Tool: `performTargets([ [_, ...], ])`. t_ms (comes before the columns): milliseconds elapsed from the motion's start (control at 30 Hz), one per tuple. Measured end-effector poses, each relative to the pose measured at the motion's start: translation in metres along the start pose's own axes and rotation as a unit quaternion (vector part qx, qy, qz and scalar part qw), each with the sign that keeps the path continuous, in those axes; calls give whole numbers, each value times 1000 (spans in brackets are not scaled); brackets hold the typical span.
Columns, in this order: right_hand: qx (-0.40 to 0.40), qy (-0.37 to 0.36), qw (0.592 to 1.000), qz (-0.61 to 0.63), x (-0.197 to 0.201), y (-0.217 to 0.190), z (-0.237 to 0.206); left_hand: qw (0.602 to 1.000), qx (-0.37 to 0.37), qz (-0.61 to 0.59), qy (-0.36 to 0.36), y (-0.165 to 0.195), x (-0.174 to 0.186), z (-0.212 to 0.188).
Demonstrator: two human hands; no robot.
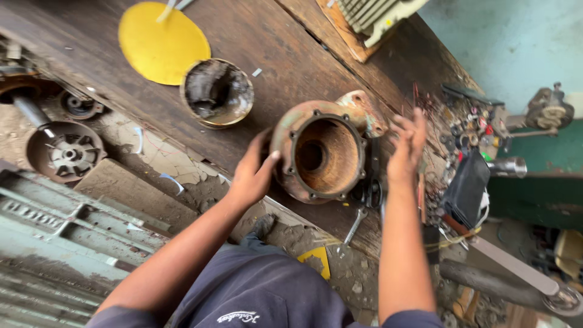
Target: The person repeatedly touches and points at the inner and outer surfaces of a cylindrical metal housing on a workbench. They also briefly touch a small container of dark paste. The person does not use any tools and does not complete a repair or cleaning action.
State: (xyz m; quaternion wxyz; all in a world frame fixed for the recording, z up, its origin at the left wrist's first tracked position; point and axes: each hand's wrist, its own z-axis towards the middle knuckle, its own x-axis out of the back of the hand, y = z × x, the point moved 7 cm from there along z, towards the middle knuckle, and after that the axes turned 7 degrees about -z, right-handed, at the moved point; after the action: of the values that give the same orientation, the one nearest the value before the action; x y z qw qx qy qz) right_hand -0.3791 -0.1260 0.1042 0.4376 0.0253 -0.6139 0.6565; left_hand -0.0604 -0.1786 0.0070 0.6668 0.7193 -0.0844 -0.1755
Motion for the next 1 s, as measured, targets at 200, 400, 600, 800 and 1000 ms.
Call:
performTargets([
  [200,222,-140,955,-136,-33,-130,-30,994,-3,-111,-4,16,-1,12],
  [400,333,-330,813,-345,-156,-207,-53,989,86,-123,3,12,11,-18],
  [600,270,-395,762,-436,-224,-195,-48,996,32,-70,-40,20,36,-12],
  [800,205,-411,772,-439,-228,-180,-57,969,-93,171,154,44,122,-24],
  [1000,190,-390,785,-443,-232,-183,-64,914,-194,311,171,79,157,8],
])
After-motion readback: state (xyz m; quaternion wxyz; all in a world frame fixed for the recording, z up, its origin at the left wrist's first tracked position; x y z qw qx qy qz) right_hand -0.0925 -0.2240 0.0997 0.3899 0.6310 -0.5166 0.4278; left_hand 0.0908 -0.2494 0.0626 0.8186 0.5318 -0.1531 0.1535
